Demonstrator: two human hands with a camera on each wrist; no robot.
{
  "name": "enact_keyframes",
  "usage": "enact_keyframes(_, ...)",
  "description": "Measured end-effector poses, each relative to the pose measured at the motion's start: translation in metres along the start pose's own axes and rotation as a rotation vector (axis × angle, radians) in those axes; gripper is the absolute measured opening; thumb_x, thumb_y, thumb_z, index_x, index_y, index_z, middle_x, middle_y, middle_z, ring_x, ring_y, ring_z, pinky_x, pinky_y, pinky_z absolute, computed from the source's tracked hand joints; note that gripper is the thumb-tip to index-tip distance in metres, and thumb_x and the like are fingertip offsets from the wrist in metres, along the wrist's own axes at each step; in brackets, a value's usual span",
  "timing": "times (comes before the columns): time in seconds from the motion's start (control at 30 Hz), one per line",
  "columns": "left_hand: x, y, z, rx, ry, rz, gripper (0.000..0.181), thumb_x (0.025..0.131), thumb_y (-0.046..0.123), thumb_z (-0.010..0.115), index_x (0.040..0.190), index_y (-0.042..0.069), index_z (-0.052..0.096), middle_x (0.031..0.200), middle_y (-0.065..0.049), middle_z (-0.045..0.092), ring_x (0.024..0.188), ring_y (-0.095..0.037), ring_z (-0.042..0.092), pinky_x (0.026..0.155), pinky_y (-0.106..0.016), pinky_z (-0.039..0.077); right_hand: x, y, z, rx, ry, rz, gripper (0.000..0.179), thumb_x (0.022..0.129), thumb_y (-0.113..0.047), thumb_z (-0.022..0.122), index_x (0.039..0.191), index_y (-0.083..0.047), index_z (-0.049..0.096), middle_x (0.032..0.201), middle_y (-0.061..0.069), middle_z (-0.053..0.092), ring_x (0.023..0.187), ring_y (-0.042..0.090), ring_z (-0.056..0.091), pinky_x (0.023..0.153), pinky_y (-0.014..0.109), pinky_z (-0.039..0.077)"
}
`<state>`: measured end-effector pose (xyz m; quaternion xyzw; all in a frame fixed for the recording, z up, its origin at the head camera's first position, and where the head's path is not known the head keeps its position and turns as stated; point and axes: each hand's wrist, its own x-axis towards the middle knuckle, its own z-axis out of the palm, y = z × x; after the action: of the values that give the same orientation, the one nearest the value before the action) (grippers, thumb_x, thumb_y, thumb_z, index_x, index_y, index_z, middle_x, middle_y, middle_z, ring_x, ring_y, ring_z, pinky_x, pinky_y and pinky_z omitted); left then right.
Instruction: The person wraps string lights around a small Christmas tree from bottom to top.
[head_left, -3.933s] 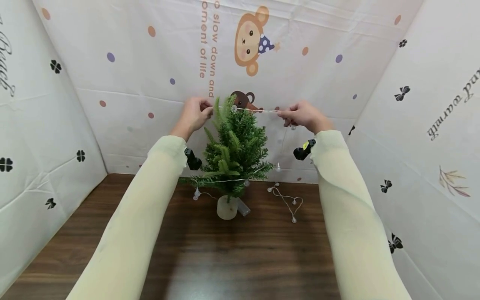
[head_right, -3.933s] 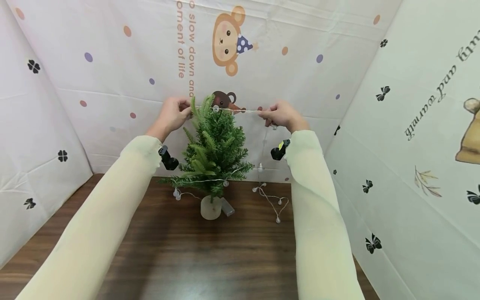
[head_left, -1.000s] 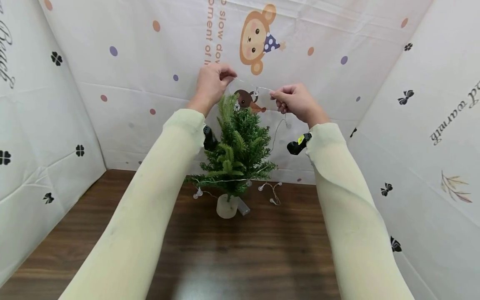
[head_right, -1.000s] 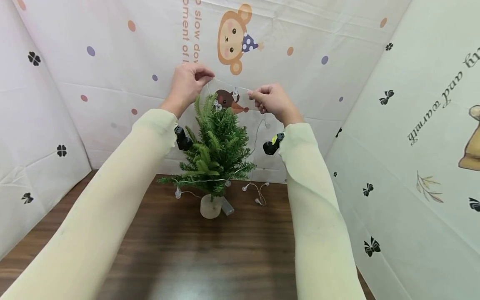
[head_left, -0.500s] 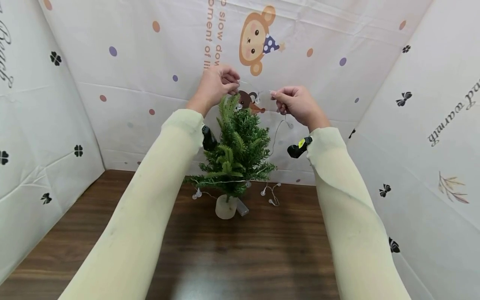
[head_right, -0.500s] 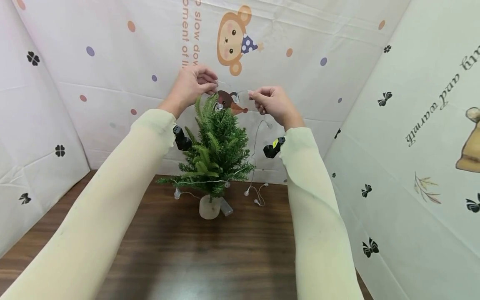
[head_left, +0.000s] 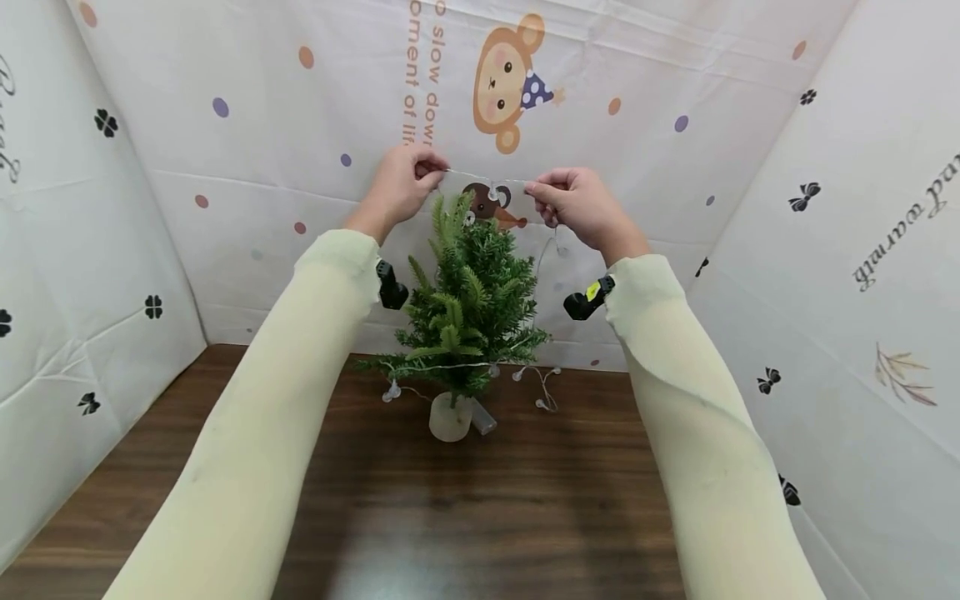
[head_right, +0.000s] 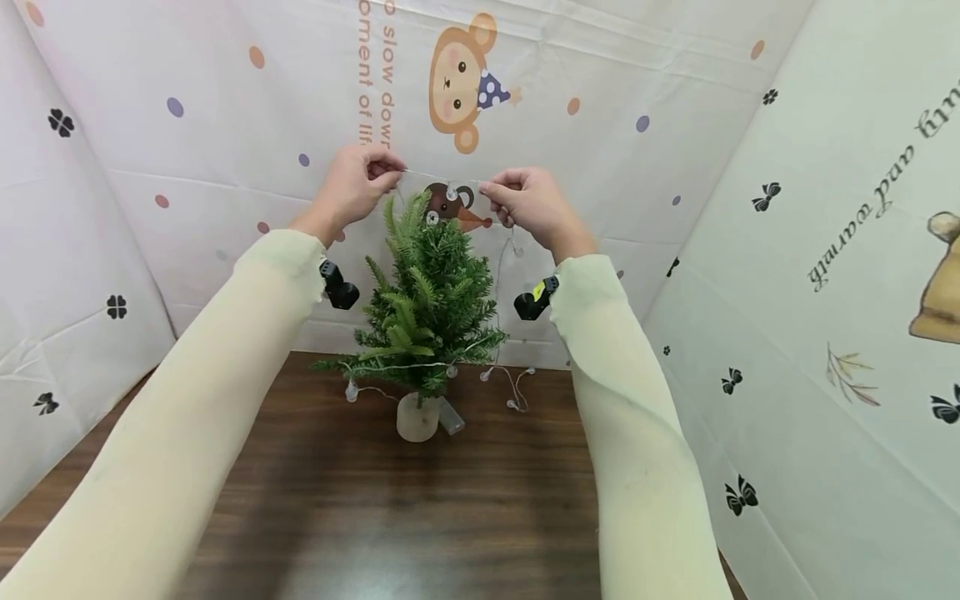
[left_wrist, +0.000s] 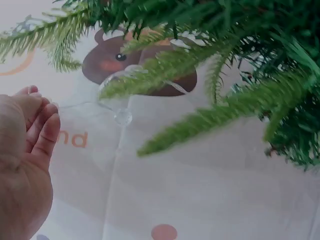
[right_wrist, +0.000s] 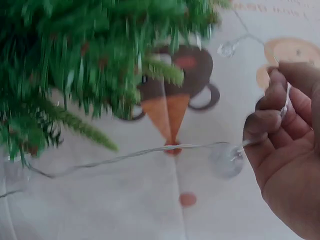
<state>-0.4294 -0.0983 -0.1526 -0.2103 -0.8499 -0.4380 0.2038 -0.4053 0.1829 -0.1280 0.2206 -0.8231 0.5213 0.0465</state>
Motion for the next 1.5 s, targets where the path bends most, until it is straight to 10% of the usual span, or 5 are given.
enact_keyframes(0.27,-0.011,-0.006,-0.006,0.014,-0.05,0.001,0.027,0.106,0.018,0.057,0.126,0.005,0.068,0.121,-0.016,0.069,0.098,-0.018,0.06,0.081,-0.025,0.046,0.005,-0.024,0.021,-0.041,0.001,-0.072,0.019,0.101,-0.031,0.066,0.101,-0.012,0.072,0.069,0.001,0.055,0.059,0.015,0.045,0.05,0.023,0.037)
enact_keyframes(0.67,-0.013,0.024,-0.008,-0.06,-0.181,0.08,0.046,0.101,0.031,0.066,0.144,0.015,0.059,0.14,-0.005,0.065,0.13,-0.018,0.058,0.117,-0.037,0.041,0.011,-0.053,0.04,-0.201,-0.004,-0.099,0.023,0.101,-0.036,0.065,0.103,-0.015,0.073,0.073,0.009,0.058,0.057,0.016,0.045,0.053,0.026,0.04)
enact_keyframes(1.0,-0.005,0.028,-0.001,-0.038,0.027,0.026,0.025,0.1,0.023,0.067,0.117,0.007,0.076,0.118,-0.013,0.075,0.102,-0.029,0.065,0.073,-0.022,0.048,0.007,-0.049,0.023,-0.353,-0.047,-0.016,0.025,0.097,-0.04,0.071,0.096,-0.015,0.076,0.065,-0.003,0.059,0.057,0.013,0.05,0.048,0.027,0.041)
enact_keyframes(1.5,-0.02,-0.013,-0.022,0.059,0.17,0.05,0.025,0.1,0.029,0.067,0.117,0.014,0.078,0.11,-0.008,0.072,0.083,-0.01,0.052,0.073,-0.024,0.042,-0.013,-0.002,-0.025,-0.215,-0.032,0.123,0.037,0.098,-0.047,0.066,0.089,-0.013,0.076,0.065,-0.005,0.055,0.06,0.015,0.046,0.057,0.028,0.038)
